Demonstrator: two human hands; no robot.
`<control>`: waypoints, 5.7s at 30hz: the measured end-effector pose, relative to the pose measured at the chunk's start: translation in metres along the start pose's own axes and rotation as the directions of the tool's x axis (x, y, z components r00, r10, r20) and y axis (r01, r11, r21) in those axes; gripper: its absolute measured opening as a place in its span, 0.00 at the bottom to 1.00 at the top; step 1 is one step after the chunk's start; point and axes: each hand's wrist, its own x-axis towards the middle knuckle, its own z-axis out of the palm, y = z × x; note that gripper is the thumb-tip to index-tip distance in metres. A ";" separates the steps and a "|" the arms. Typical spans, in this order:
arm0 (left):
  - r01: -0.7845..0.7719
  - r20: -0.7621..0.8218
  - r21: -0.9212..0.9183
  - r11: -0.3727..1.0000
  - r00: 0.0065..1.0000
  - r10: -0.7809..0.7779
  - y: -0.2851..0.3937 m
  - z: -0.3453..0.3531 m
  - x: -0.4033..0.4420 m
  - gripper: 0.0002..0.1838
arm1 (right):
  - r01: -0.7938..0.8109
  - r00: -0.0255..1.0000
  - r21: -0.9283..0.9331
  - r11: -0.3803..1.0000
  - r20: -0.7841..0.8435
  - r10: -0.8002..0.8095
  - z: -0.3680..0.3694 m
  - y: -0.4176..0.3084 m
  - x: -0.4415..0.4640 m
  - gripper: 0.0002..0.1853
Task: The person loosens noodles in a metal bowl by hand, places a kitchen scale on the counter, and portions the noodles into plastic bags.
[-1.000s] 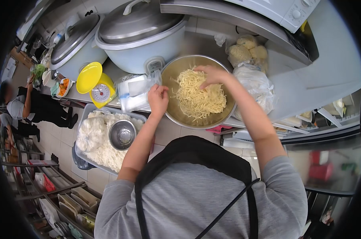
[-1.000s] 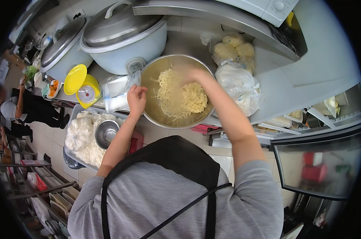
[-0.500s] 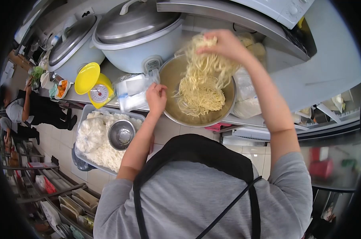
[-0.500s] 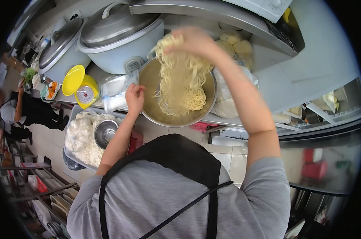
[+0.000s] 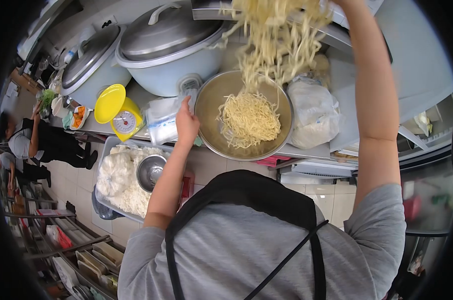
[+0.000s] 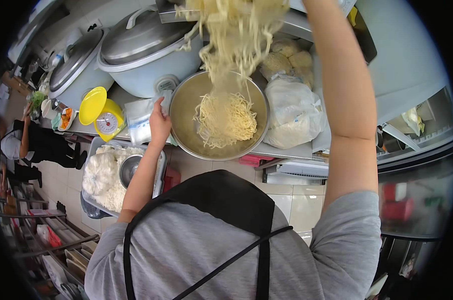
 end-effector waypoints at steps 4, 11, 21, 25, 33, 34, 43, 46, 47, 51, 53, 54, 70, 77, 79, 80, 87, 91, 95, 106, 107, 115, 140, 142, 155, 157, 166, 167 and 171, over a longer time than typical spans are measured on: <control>-0.291 -0.057 0.181 0.940 0.951 0.305 0.015 -0.039 0.016 0.09 | -0.282 0.926 0.278 0.918 0.329 0.185 0.065 0.028 -0.044 0.17; -0.198 0.004 -0.055 0.979 0.980 0.199 0.079 -0.065 0.022 0.18 | -0.248 0.788 0.332 0.910 0.615 -0.009 0.249 0.079 -0.188 0.28; -0.951 0.657 0.043 0.305 0.257 0.709 0.109 -0.121 0.056 0.08 | -0.356 0.642 -0.233 0.905 0.642 0.418 0.279 0.024 -0.241 0.37; -0.870 0.565 0.067 0.489 0.437 0.700 0.105 -0.119 0.047 0.12 | -0.464 0.852 0.169 0.870 0.355 0.386 0.283 0.071 -0.259 0.27; -0.330 -0.031 -0.164 0.929 0.944 0.330 0.115 0.003 0.067 0.11 | -0.581 0.778 0.786 0.213 0.459 0.429 0.193 0.067 -0.222 0.28; -0.327 -0.039 -0.163 0.931 0.945 0.325 0.120 0.013 0.075 0.11 | -0.430 0.900 0.770 0.471 0.322 0.294 0.197 0.070 -0.217 0.30; 0.449 0.634 -0.622 0.642 0.769 0.076 0.134 0.051 0.087 0.11 | -0.781 0.473 0.546 -0.302 0.834 0.285 0.226 0.054 -0.213 0.25; 0.429 0.552 -0.687 0.586 0.833 0.039 0.119 0.060 0.068 0.12 | -0.382 0.684 0.724 -0.575 0.640 0.350 0.212 0.033 -0.199 0.14; 0.410 0.482 -0.718 0.562 0.876 -0.024 0.117 0.066 0.063 0.12 | -0.174 0.757 0.774 -0.608 0.500 0.420 0.211 0.028 -0.194 0.11; 0.082 0.182 -0.499 0.863 0.983 0.012 0.121 0.066 0.059 0.08 | -0.249 0.635 0.923 -0.292 0.383 0.671 0.267 0.033 -0.190 0.13; 0.027 0.094 -0.356 0.934 0.996 0.007 0.145 0.051 0.045 0.06 | -0.435 0.565 0.892 -0.124 0.377 0.734 0.281 0.036 -0.188 0.14; -0.167 -0.048 -0.263 0.950 0.986 0.159 0.148 0.049 0.040 0.06 | -0.527 0.720 0.803 0.277 0.249 0.648 0.267 0.029 -0.183 0.13; -0.676 -0.150 0.050 0.735 0.723 0.675 0.170 0.047 0.006 0.06 | -0.351 0.926 0.655 0.669 0.349 0.144 0.269 0.043 -0.151 0.11; -0.678 -0.033 0.008 0.735 0.735 0.677 0.158 0.048 -0.001 0.07 | -0.286 0.952 0.533 0.796 0.252 0.173 0.282 0.040 -0.148 0.11; -0.688 -0.032 -0.013 0.726 0.726 0.687 0.154 0.050 -0.002 0.06 | -0.291 0.950 0.444 0.848 0.242 0.199 0.284 0.043 -0.153 0.11; -0.699 -0.041 -0.031 0.714 0.715 0.698 0.152 0.051 -0.003 0.06 | -0.298 0.945 0.392 0.870 0.249 0.211 0.285 0.046 -0.156 0.11; -0.508 -0.039 -0.026 0.861 0.861 0.507 0.147 0.017 0.031 0.02 | -0.586 0.776 0.647 0.488 0.621 0.108 0.236 0.010 -0.151 0.09; -0.650 -0.010 -0.047 0.758 0.760 0.650 0.136 0.026 0.017 0.02 | -0.032 0.986 0.659 0.751 0.145 -0.085 0.347 0.032 -0.192 0.08; -0.403 0.015 0.002 0.915 0.915 0.403 0.091 0.027 0.022 0.03 | -0.212 0.687 0.232 0.949 0.726 -0.024 0.316 0.019 -0.180 0.12; 0.256 0.339 -0.593 0.763 0.939 -0.052 0.041 0.000 0.019 0.06 | -0.382 0.734 0.229 0.895 0.664 0.144 0.235 -0.003 -0.215 0.39; 0.289 0.415 -0.553 0.781 0.909 -0.042 0.046 -0.005 0.017 0.07 | -0.382 0.730 0.229 0.895 0.668 0.140 0.237 -0.008 -0.223 0.39; -0.324 0.414 0.258 0.910 0.888 0.199 0.026 -0.020 -0.005 0.14 | -0.486 0.747 0.410 0.772 0.653 0.124 0.250 0.012 -0.219 0.32; 0.132 0.453 -0.246 0.960 0.892 -0.007 0.046 -0.004 0.007 0.25 | -0.249 0.958 0.683 0.687 0.277 0.072 0.085 -0.007 -0.092 0.11; 0.149 0.425 -0.255 0.955 0.905 -0.028 0.042 -0.015 0.017 0.26 | -0.262 0.965 0.729 0.632 0.203 0.167 0.083 -0.004 -0.095 0.11; 0.309 0.423 -0.237 0.921 0.886 -0.188 0.027 -0.020 0.021 0.30 | -0.278 0.823 -0.023 0.960 0.509 0.250 0.290 -0.007 -0.256 0.25; 0.325 0.422 -0.243 0.914 0.884 -0.202 0.025 -0.025 0.023 0.30 | -0.225 0.793 -0.053 0.973 0.571 0.214 0.295 0.019 -0.248 0.23; 0.337 0.509 -0.300 0.893 0.848 -0.149 0.044 -0.022 0.018 0.30 | -0.726 0.585 0.411 0.552 0.790 0.181 0.241 -0.013 -0.161 0.12; 0.258 0.516 -0.294 0.920 0.853 -0.074 0.050 -0.020 0.018 0.28 | -0.604 0.678 0.458 0.652 0.725 0.119 0.241 -0.015 -0.156 0.12; 0.199 0.528 -0.225 0.954 0.847 -0.052 0.053 0.000 0.016 0.20 | -0.297 0.837 0.474 0.829 0.548 -0.013 0.231 -0.019 -0.137 0.09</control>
